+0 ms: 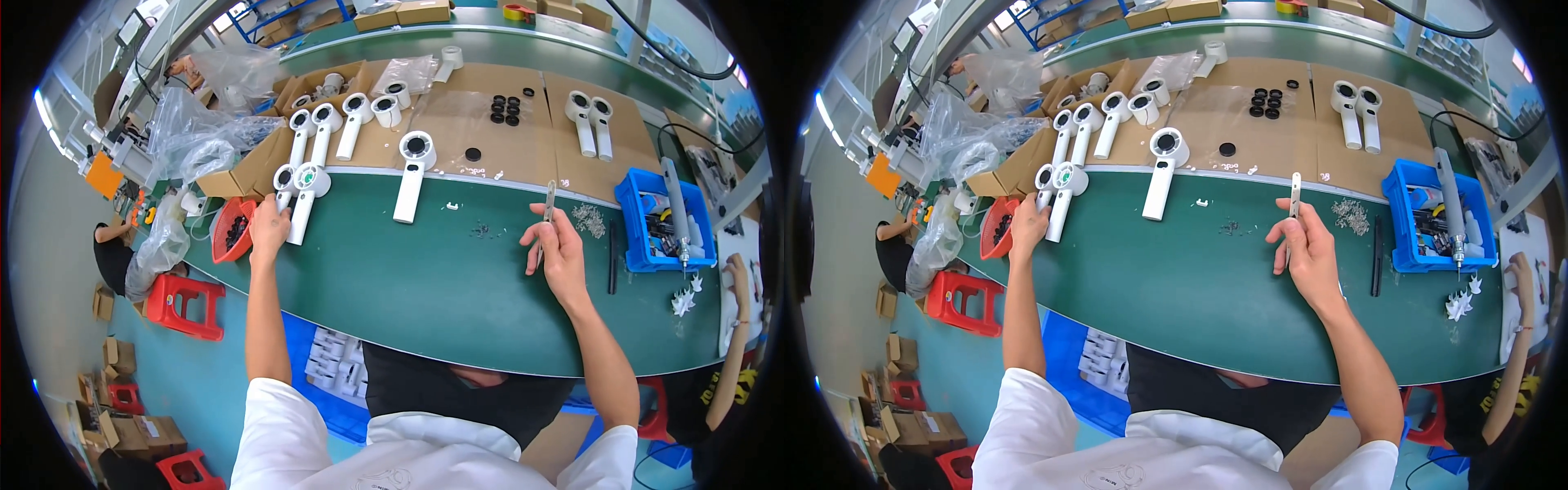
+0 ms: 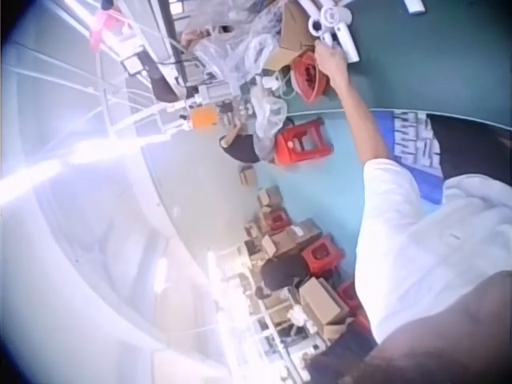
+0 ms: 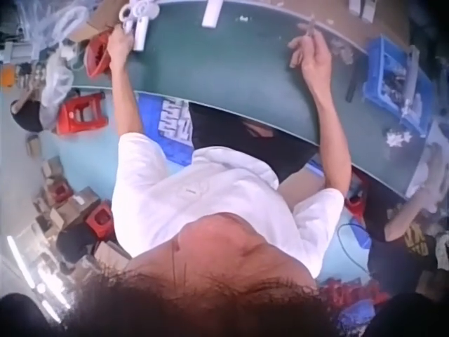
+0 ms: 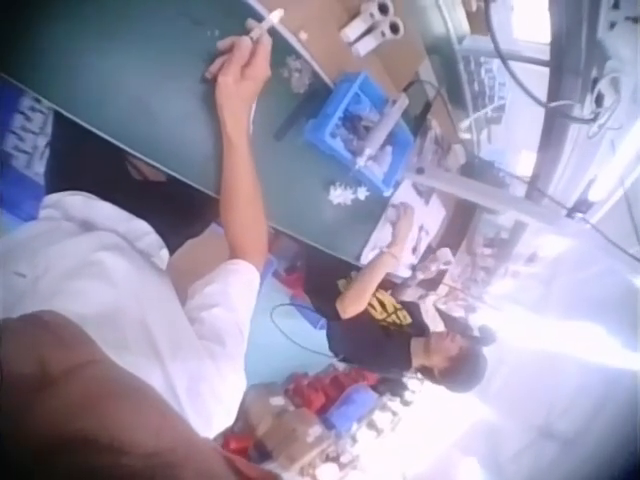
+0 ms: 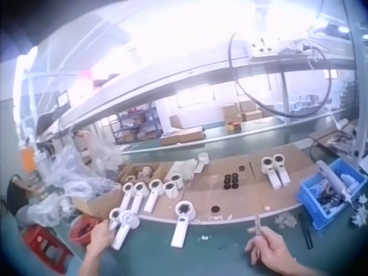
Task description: The person assembles a portable fan by fitting casing parts together, adjusting wires inside the handle using tweezers, testing the digital display and controls by hand, and driving a screw into the base using a power screwdriver.
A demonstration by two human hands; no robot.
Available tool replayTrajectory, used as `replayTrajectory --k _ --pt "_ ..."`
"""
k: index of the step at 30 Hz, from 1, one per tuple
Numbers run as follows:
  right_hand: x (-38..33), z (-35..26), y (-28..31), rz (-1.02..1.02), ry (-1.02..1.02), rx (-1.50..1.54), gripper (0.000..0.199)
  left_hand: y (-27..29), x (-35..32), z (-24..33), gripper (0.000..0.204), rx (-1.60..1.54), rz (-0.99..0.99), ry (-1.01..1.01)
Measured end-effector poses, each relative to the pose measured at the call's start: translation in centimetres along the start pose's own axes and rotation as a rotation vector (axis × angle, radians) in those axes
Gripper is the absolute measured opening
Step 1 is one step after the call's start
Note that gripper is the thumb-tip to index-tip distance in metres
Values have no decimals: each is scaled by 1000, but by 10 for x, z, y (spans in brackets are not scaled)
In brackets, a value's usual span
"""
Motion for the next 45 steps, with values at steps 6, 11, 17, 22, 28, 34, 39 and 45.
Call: replayTrajectory --k 6,11,17,22,28,34,39,45 --pt "0 -2 0 -1 -2 24 34 1 -4 -5 28 11 17 64" --pt "-1 -2 -2 -2 -4 35 34 7 -7 -2 30 48 77 18" --pt "-1 -8 7 15 -10 26 31 24 -17 120 37 -451 242 -125" --pt "-27 -32 25 33 -5 -17 25 -42 -3 208 61 -576 -36 -188" --pt "-113 -49 77 369 165 -635 23 -72 14 218 55 -586 -33 -171" --pt "-167 -23 156 705 76 -1001 30 -57 -1 251 45 -1224 -76 -139" --pt "-168 -19 165 773 91 -1153 30 -46 -8 255 41 -1250 -64 -182" --pt "-177 -17 170 793 61 -1071 25 -59 10 213 48 -932 -10 -108"
Point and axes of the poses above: each hand's wrist, its own x-axis towards the middle knuckle, its own y-axis out of the back of the hand, z = x × y, the point moved 10 cm from there along x, towards the middle knuckle, and after that the axes turned 9 degrees about -y, right-handed, at the moved point
